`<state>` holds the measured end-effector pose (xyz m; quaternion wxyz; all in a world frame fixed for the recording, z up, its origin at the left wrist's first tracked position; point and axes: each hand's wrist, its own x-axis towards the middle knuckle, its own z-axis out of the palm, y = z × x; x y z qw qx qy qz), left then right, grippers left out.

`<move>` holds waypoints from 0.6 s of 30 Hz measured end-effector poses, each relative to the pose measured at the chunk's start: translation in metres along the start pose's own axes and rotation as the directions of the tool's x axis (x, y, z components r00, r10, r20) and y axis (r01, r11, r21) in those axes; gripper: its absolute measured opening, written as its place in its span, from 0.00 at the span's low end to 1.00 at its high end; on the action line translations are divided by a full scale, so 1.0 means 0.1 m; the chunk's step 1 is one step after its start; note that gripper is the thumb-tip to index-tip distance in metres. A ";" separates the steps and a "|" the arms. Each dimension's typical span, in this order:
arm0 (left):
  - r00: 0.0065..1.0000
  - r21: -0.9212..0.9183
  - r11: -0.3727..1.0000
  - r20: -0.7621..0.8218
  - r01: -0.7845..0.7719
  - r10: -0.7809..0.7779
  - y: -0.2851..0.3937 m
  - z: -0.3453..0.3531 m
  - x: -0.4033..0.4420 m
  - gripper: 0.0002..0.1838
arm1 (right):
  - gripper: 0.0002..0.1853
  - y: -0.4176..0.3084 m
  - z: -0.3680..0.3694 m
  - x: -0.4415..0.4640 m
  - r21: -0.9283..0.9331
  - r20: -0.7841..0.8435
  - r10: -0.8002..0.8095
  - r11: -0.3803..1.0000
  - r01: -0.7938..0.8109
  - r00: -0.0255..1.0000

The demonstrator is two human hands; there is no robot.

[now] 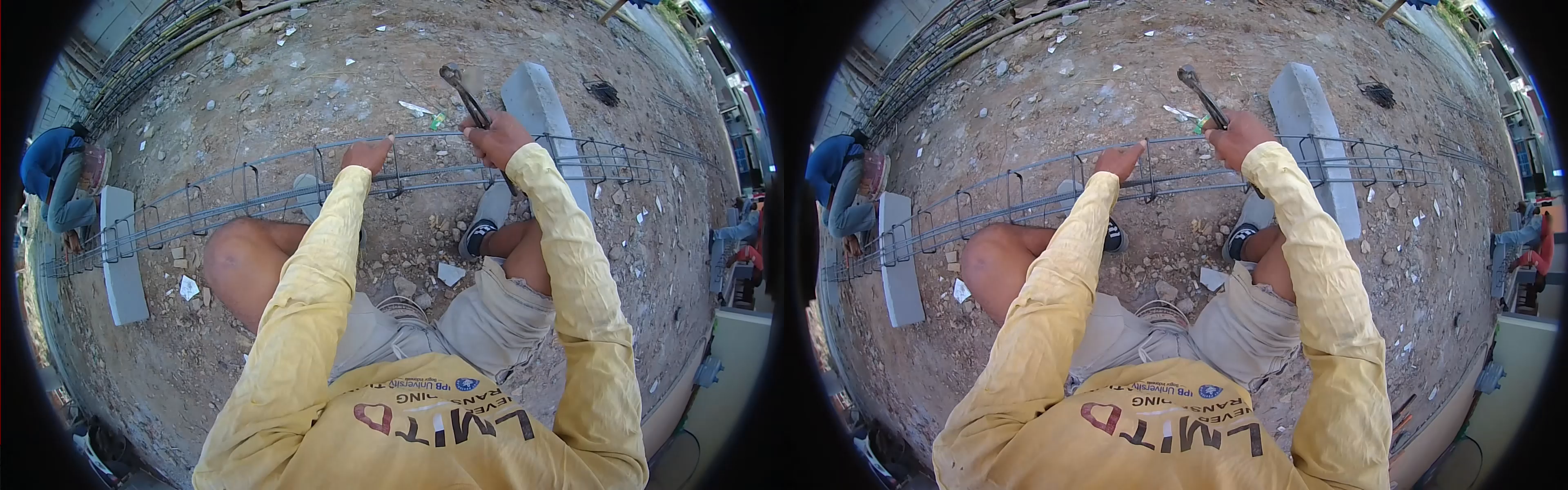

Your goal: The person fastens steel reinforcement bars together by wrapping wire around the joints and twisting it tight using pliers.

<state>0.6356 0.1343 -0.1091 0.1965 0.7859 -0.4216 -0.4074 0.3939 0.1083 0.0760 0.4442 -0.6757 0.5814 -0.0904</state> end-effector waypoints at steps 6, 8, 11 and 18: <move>0.918 0.308 0.951 0.368 0.032 -0.150 -0.07 0.21 0.44 0.48 | 0.13 0.34 -0.02 0.19 -0.178 -0.122 -0.132 0.978 0.109 0.984; 0.841 0.277 0.957 0.535 -0.086 -0.079 -0.12 0.24 0.66 0.46 | 0.13 0.33 -0.04 0.21 -0.302 -0.102 -0.215 0.937 0.176 0.971; 0.717 0.210 0.911 0.687 -0.355 0.121 -0.24 0.27 0.79 0.33 | 0.13 0.27 -0.02 0.23 -0.333 -0.031 -0.177 0.930 0.157 0.984; 0.776 -0.303 0.912 0.630 0.275 -0.025 -0.30 0.40 0.72 0.15 | 0.14 0.34 -0.07 0.34 -0.374 0.115 -0.147 0.910 0.180 0.982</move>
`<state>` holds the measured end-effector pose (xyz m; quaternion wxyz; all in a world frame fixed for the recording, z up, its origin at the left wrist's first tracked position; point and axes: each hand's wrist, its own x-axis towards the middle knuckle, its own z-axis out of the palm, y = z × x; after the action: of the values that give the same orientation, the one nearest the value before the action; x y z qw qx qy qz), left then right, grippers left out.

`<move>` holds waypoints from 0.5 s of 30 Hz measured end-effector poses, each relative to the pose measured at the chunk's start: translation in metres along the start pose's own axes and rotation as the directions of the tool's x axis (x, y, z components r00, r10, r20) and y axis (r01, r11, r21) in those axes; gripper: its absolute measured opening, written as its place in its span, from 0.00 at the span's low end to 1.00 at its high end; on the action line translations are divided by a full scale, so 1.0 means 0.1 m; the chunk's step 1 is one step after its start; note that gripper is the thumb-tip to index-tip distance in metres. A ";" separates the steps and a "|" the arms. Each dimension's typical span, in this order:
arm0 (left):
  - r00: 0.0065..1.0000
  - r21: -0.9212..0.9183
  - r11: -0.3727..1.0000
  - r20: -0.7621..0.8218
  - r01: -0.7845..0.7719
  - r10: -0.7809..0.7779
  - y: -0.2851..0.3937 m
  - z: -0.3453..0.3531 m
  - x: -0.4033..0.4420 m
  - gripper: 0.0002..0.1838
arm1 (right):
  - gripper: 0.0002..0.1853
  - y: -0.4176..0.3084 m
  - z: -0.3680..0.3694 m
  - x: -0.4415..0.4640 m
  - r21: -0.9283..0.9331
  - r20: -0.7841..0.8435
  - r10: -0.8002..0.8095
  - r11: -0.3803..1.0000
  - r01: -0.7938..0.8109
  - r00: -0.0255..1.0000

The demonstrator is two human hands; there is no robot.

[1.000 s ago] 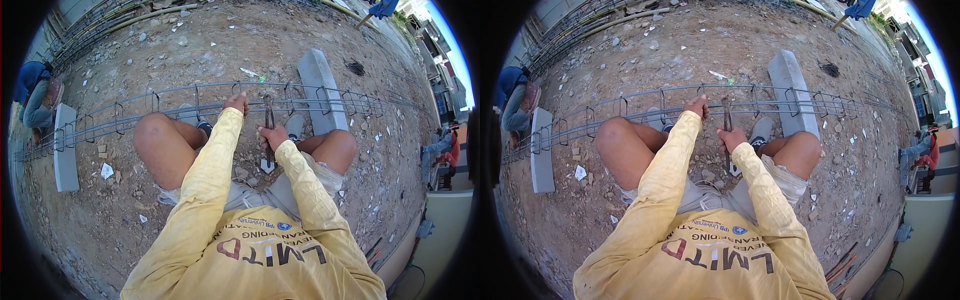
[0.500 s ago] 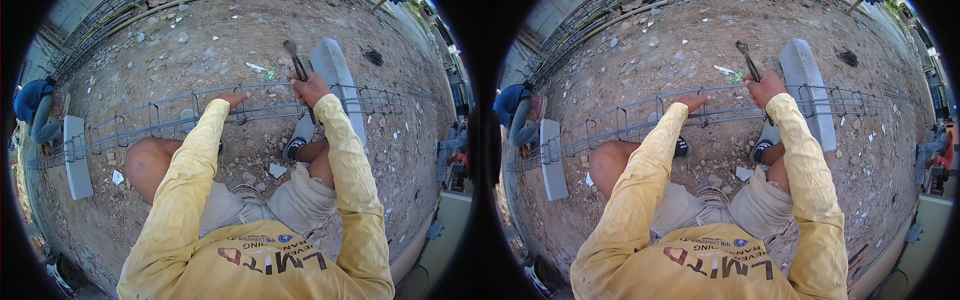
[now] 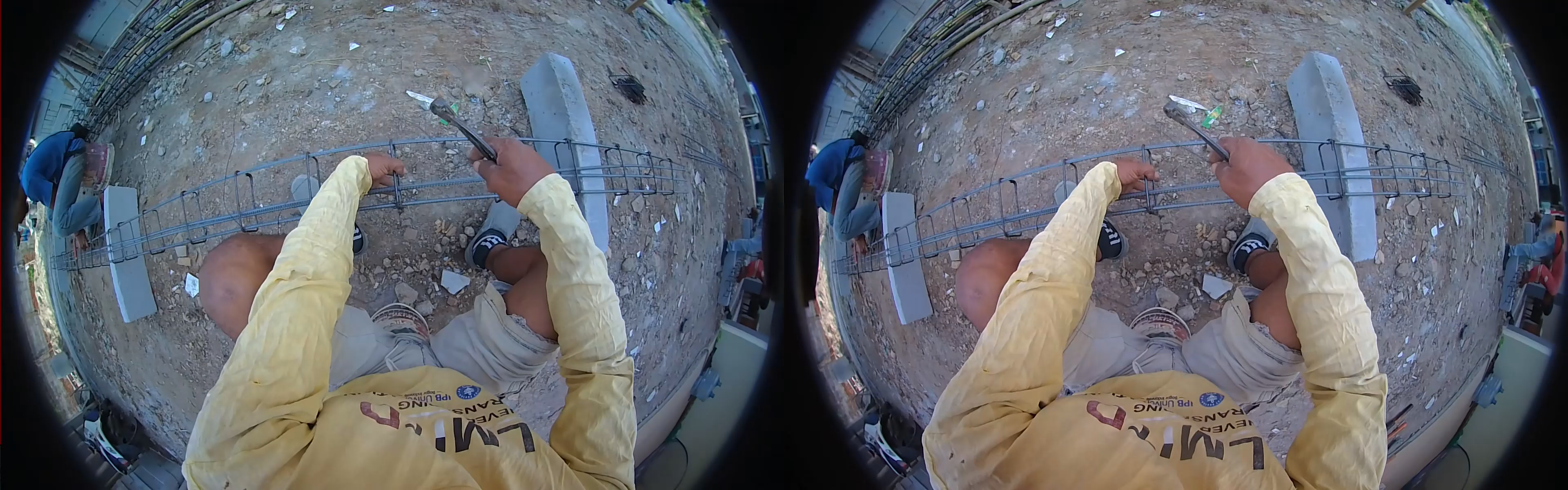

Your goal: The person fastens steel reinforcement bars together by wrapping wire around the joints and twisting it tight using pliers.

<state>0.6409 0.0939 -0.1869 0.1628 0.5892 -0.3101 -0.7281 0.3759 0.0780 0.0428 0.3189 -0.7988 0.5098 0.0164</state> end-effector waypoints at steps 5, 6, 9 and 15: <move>0.994 -0.137 0.990 0.106 -0.006 0.021 -0.15 -0.05 0.21 0.10 | 0.14 -0.07 -0.04 -0.05 0.026 0.232 0.156 0.986 -0.166 0.960; 0.995 -0.127 0.992 0.100 -0.019 0.032 -0.13 -0.03 0.16 0.11 | 0.13 -0.13 -0.07 -0.07 0.049 0.276 0.195 0.975 -0.217 0.941; 0.994 -0.074 0.997 0.113 0.010 -0.002 -0.06 -0.03 0.06 0.14 | 0.13 -0.10 -0.04 -0.06 0.173 0.366 0.221 0.938 -0.299 0.904; 0.996 0.603 0.795 0.010 0.063 -0.086 0.00 -0.26 0.12 0.40 | 0.14 -0.12 0.05 0.04 0.275 0.418 0.206 0.899 -0.340 0.885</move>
<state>0.6628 0.0801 -0.1985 -0.0672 0.6087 -0.5048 -0.6085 0.3891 0.0803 0.0432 0.5388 -0.6318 0.5425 0.1272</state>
